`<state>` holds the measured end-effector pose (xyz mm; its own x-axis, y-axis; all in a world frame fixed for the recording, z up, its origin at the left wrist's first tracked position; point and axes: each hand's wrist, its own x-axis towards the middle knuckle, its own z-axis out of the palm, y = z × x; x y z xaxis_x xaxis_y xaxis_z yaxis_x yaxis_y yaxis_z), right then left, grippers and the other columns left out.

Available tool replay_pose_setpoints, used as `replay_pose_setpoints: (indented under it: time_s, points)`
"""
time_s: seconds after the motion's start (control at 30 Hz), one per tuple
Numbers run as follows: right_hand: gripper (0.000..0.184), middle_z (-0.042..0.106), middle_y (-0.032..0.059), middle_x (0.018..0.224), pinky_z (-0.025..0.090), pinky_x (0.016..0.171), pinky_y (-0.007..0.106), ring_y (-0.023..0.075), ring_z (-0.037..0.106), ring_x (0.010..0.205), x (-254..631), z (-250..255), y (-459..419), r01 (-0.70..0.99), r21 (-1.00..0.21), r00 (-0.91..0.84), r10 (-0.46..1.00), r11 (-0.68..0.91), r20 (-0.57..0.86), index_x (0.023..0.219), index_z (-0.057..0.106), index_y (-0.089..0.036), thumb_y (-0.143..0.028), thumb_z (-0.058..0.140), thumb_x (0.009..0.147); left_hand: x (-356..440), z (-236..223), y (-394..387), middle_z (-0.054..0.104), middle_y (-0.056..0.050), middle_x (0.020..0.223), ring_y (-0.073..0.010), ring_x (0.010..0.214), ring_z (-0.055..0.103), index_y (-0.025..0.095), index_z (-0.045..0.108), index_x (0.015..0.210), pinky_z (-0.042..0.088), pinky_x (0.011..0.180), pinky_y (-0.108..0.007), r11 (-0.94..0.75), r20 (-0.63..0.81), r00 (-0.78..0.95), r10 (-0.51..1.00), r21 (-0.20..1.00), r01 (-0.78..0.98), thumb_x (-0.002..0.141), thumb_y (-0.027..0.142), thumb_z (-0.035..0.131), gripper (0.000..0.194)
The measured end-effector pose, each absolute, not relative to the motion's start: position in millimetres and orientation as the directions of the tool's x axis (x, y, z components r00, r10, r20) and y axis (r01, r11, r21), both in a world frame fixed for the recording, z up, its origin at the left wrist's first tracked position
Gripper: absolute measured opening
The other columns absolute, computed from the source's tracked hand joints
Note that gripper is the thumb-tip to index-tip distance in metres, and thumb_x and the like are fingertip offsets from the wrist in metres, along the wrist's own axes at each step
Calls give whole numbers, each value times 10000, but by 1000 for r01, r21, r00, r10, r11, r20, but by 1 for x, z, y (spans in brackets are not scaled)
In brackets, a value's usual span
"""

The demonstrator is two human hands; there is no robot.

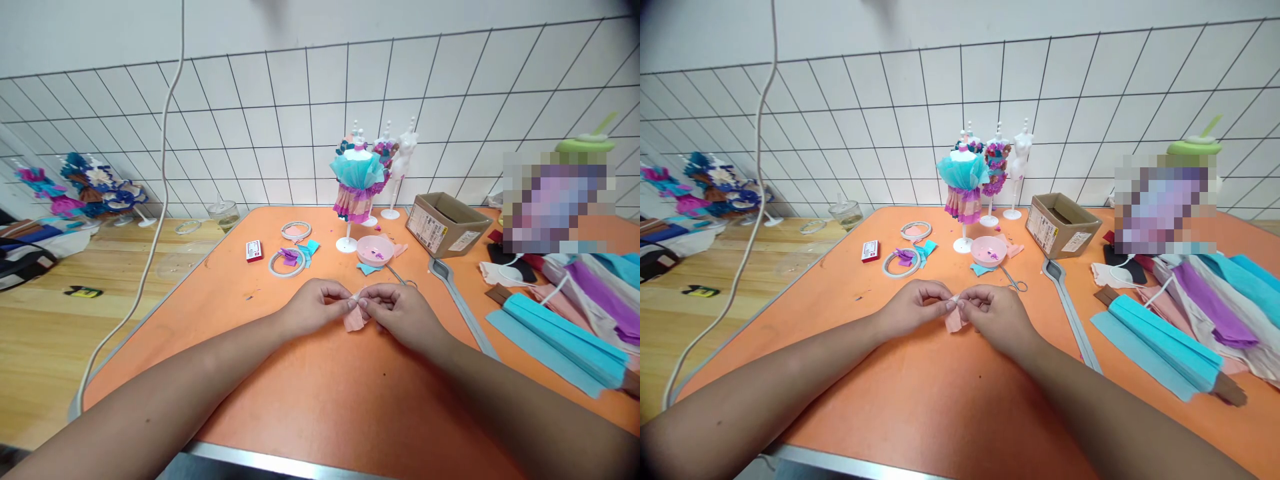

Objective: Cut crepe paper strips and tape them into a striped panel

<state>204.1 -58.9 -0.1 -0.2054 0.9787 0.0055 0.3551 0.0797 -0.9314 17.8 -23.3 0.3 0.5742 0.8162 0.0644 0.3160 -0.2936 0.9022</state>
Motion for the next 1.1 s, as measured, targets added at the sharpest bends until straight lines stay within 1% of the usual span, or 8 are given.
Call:
replay_pose_setpoints:
  time_s: [0.17, 0.33, 0.47, 0.57, 0.77, 0.87, 0.97, 1.1]
  points:
    - [180, 669, 7, 723, 440, 528, 211, 126, 574, 601, 205, -1, -59, 372, -919, -212, 976, 127, 49, 836, 689, -198, -306, 550, 799, 18, 0, -23, 677, -71, 830, -161, 780, 625, 104, 686, 792, 476, 737, -244, -319, 79, 570, 818, 887, 334, 805, 291, 572, 220]
    - [179, 694, 7, 746, 448, 577, 221, 138, 601, 645, 204, 0, -61, 432, -886, -195, 977, 167, 90, 821, 697, -202, -296, 546, 798, 19, -1, -24, 673, -54, 802, -152, 757, 614, 111, 674, 769, 471, 712, -236, -325, 91, 548, 831, 880, 346, 764, 208, 553, 156]
    - [165, 705, -6, 742, 438, 561, 219, 140, 608, 645, 202, 1, -62, 508, -834, -195, 972, 217, 134, 826, 704, -218, -266, 552, 786, 20, 1, -24, 663, -47, 769, -146, 732, 607, 105, 670, 756, 468, 689, -228, -309, 78, 539, 839, 883, 354, 727, 162, 550, 136]
    - [164, 709, -15, 742, 437, 562, 221, 139, 612, 638, 203, 0, -62, 537, -806, -187, 967, 249, 174, 832, 712, -233, -255, 557, 784, 20, 2, -24, 662, -50, 772, -149, 737, 612, 103, 671, 756, 472, 697, -231, -284, 59, 539, 840, 894, 346, 743, 182, 558, 138]
    - [173, 716, -7, 754, 447, 568, 221, 137, 621, 630, 205, -2, -60, 537, -803, -160, 966, 259, 205, 878, 714, -227, -253, 567, 793, 19, 0, -23, 682, -71, 821, -169, 781, 632, 106, 690, 786, 481, 740, -251, -289, 73, 547, 834, 903, 319, 800, 288, 586, 210]
    - [175, 719, -12, 761, 443, 567, 217, 135, 625, 640, 206, -2, -61, 540, -798, -167, 963, 267, 209, 890, 713, -234, -257, 565, 800, 18, 1, -23, 685, -72, 820, -169, 784, 633, 109, 696, 781, 480, 746, -253, -310, 85, 553, 829, 893, 326, 806, 295, 589, 216]
    - [167, 721, -19, 773, 430, 570, 219, 135, 625, 648, 206, -2, -63, 565, -766, -184, 952, 307, 246, 866, 715, -247, -251, 562, 800, 18, 1, -23, 683, -73, 816, -167, 777, 630, 107, 691, 772, 479, 743, -253, -329, 100, 560, 822, 887, 325, 806, 291, 582, 216]
    - [158, 710, -38, 738, 406, 568, 221, 124, 599, 611, 205, -1, -65, 601, -725, -196, 941, 337, 275, 823, 707, -261, -230, 556, 788, 18, 0, -23, 679, -70, 820, -168, 784, 628, 109, 684, 772, 477, 741, -251, -337, 105, 557, 824, 881, 333, 775, 235, 571, 169]
